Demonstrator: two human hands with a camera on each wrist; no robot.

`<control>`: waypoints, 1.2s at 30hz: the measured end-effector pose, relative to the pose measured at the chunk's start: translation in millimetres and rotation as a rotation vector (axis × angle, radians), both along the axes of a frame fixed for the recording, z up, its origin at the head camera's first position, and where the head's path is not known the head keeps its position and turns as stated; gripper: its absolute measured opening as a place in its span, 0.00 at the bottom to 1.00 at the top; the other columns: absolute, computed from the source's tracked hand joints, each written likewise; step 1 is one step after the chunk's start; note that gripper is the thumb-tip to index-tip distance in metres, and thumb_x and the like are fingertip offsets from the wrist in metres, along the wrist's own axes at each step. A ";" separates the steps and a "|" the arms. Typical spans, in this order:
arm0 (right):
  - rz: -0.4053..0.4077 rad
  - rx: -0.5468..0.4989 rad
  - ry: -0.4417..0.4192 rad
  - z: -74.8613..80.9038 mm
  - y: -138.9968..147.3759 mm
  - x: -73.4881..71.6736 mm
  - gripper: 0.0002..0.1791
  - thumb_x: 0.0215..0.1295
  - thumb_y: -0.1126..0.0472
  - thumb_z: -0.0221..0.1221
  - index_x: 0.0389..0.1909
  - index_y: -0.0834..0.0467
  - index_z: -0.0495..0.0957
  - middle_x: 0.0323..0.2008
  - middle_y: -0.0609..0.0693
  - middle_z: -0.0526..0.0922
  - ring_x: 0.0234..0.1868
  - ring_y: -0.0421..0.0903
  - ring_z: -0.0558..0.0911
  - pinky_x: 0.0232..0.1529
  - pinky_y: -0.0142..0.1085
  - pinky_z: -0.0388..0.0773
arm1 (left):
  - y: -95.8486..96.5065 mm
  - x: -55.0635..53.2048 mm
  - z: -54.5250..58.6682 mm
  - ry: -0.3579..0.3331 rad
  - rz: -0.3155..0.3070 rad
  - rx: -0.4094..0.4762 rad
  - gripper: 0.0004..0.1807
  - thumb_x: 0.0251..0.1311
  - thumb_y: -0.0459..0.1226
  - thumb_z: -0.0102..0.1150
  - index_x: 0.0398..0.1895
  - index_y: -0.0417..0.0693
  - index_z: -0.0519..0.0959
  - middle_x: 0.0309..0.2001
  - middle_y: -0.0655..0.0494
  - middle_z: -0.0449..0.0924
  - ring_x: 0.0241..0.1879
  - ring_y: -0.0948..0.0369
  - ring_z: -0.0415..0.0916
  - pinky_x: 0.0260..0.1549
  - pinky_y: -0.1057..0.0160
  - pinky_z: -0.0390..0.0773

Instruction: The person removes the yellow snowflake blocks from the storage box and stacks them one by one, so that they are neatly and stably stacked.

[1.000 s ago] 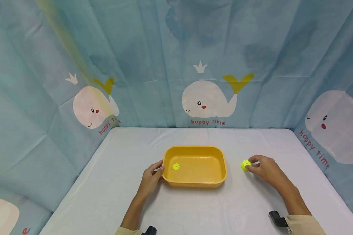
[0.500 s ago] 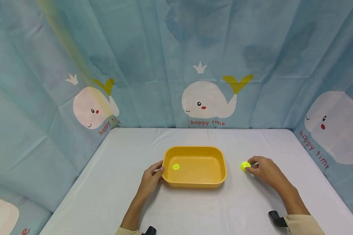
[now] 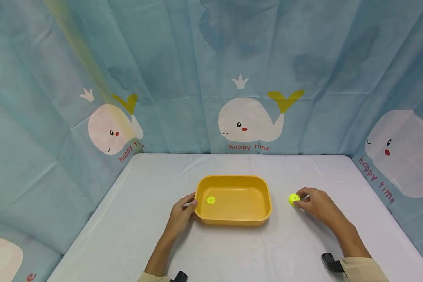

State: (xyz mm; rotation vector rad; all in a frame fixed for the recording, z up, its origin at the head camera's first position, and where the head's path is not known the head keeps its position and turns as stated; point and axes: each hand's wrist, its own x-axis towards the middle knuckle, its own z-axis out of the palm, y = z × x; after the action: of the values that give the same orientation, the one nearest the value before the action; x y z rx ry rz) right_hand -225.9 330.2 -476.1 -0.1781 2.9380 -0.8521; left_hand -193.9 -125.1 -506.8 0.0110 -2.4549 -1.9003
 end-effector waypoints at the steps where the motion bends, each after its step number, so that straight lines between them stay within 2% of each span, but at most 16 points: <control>1: -0.002 0.000 0.002 -0.7 0.1 0.1 0.24 0.68 0.54 0.71 0.54 0.68 0.82 0.47 0.63 0.87 0.45 0.58 0.86 0.40 0.48 0.88 | 0.1 0.0 0.0 0.000 -0.001 0.000 0.25 0.79 0.43 0.56 0.74 0.46 0.76 0.59 0.46 0.77 0.53 0.53 0.82 0.45 0.67 0.87; 13: -0.004 0.011 0.016 -0.9 1.7 1.0 0.31 0.67 0.49 0.72 0.59 0.70 0.79 0.48 0.67 0.87 0.46 0.60 0.87 0.39 0.49 0.88 | 0.6 0.2 1.0 -0.003 0.000 -0.006 0.25 0.79 0.43 0.55 0.74 0.45 0.76 0.60 0.46 0.77 0.54 0.52 0.82 0.45 0.67 0.87; 19: -0.019 0.051 0.070 2.0 -0.6 2.8 0.36 0.66 0.44 0.72 0.61 0.70 0.79 0.53 0.68 0.85 0.47 0.61 0.85 0.40 0.52 0.87 | 0.9 0.5 0.8 0.002 0.000 -0.001 0.25 0.79 0.42 0.56 0.74 0.45 0.76 0.59 0.46 0.77 0.54 0.52 0.82 0.45 0.67 0.87; 24: -0.023 0.049 0.128 10.4 -10.4 7.2 0.37 0.68 0.41 0.70 0.63 0.67 0.78 0.57 0.68 0.84 0.51 0.64 0.84 0.47 0.60 0.86 | 0.5 1.4 0.5 0.001 -0.006 0.007 0.25 0.79 0.43 0.56 0.74 0.45 0.76 0.59 0.46 0.76 0.54 0.52 0.82 0.45 0.66 0.87; 28: -0.018 0.037 0.190 18.8 -22.8 11.1 0.36 0.68 0.41 0.70 0.64 0.65 0.78 0.58 0.66 0.83 0.53 0.64 0.84 0.49 0.63 0.85 | 0.1 2.3 0.7 0.003 -0.014 0.027 0.25 0.79 0.44 0.56 0.74 0.45 0.75 0.60 0.46 0.76 0.54 0.50 0.81 0.44 0.66 0.87; 33: 0.007 -0.002 0.287 28.0 -38.1 13.5 0.32 0.68 0.45 0.71 0.63 0.62 0.80 0.56 0.63 0.84 0.53 0.61 0.84 0.48 0.60 0.86 | 0.0 2.1 1.3 -0.003 -0.008 0.032 0.26 0.78 0.45 0.57 0.74 0.47 0.76 0.60 0.46 0.76 0.55 0.50 0.81 0.44 0.66 0.87; 36: 0.018 -0.021 0.344 33.3 -47.7 14.7 0.30 0.68 0.46 0.72 0.62 0.61 0.81 0.54 0.60 0.85 0.51 0.59 0.84 0.44 0.52 0.87 | 0.0 2.0 1.8 -0.005 -0.004 0.029 0.26 0.78 0.45 0.57 0.74 0.47 0.76 0.60 0.46 0.76 0.55 0.51 0.81 0.44 0.66 0.87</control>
State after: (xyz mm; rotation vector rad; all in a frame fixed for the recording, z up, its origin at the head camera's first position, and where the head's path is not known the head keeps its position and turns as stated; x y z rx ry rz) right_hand -211.2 282.5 -442.8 -0.3881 3.2358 -0.9343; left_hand -191.8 -125.1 -504.9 0.0118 -2.4319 -1.9404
